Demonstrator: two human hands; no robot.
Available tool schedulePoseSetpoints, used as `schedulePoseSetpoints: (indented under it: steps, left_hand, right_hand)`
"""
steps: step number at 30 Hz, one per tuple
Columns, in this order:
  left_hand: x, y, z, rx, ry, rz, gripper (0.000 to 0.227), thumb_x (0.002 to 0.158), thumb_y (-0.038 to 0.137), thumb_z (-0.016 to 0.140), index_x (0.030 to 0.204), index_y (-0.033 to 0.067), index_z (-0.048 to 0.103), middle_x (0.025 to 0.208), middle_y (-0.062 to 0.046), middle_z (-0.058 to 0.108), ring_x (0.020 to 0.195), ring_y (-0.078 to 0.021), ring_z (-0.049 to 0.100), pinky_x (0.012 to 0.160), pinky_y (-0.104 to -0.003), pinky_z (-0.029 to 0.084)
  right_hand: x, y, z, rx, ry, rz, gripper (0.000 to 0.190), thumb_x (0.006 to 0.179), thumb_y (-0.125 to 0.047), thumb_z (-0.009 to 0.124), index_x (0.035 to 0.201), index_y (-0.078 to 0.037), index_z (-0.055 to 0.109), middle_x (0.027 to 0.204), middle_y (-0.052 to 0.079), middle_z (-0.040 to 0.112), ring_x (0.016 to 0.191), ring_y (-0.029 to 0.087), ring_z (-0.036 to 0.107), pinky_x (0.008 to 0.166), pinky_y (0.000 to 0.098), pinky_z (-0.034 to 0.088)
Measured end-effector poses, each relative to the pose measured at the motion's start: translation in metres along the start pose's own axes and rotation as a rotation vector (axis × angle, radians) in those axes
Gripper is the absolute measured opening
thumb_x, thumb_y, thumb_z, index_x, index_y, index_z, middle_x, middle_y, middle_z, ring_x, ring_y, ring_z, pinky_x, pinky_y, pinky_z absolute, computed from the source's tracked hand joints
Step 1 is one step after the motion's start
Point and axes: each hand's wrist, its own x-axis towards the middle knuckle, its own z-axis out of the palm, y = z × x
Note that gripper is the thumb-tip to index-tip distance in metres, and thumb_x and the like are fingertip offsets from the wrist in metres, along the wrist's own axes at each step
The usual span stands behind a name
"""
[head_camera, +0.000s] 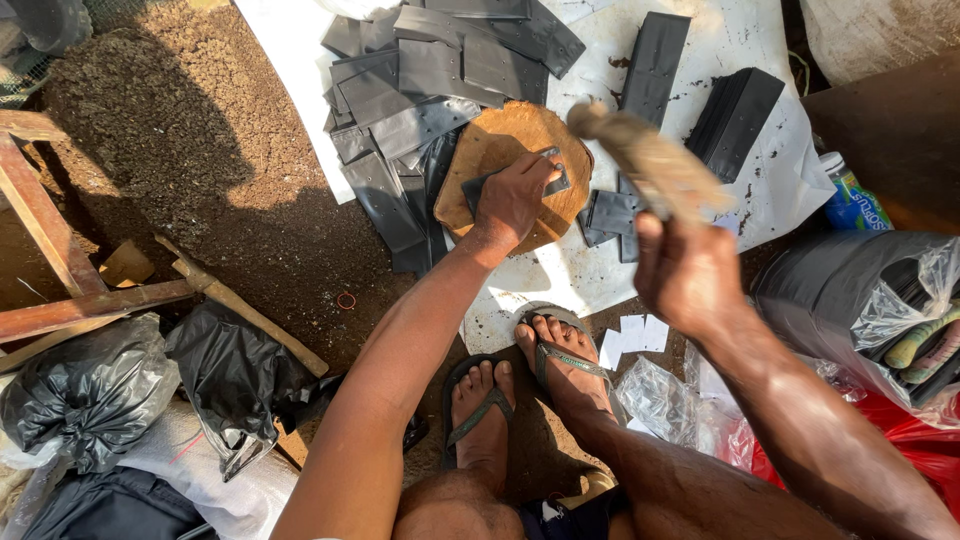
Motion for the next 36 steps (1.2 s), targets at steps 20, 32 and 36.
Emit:
schedulePoseSetpoints:
  steps: [20,32,36]
  left_hand:
    - [0.011,-0.082,-0.017,-1.286,0.307,-0.666,0.029,0.113,0.028,0.056,0.109,0.0012,0.068,0.089,-0.006,0.069,0.069,-0.0135,0.064,0.057,-0.027,0.049]
    - [0.016,-0.019,-0.078,-1.49,0.092,-0.728,0.027,0.11,0.027,0.05,0.102,0.0046,0.063,0.088,-0.009,0.069,0.073,-0.0188,0.069,0.066,-0.037,0.059]
    - [0.008,-0.019,-0.072,-1.417,0.039,-0.8,0.026,0.106,0.024,0.05,0.099,0.0039,0.064,0.086,-0.01,0.069,0.073,-0.0205,0.069,0.065,-0.037,0.058]
  right_hand:
    - [-0.026,0.054,0.07,0.804,-0.276,0.681,0.04,0.105,-0.042,0.049,0.089,-0.005,0.051,0.054,0.004,0.052,0.035,0.017,0.049,0.032,0.0317,0.039]
    - [-0.037,0.061,0.158,0.773,-0.493,0.615,0.039,0.106,-0.041,0.052,0.091,-0.005,0.056,0.061,0.007,0.061,0.045,0.017,0.06,0.04,0.0329,0.051]
    - [-0.016,0.045,0.128,-0.045,-0.704,0.386,0.048,0.114,-0.044,0.046,0.102,-0.003,0.069,0.072,0.011,0.067,0.052,0.019,0.06,0.048,0.0367,0.049]
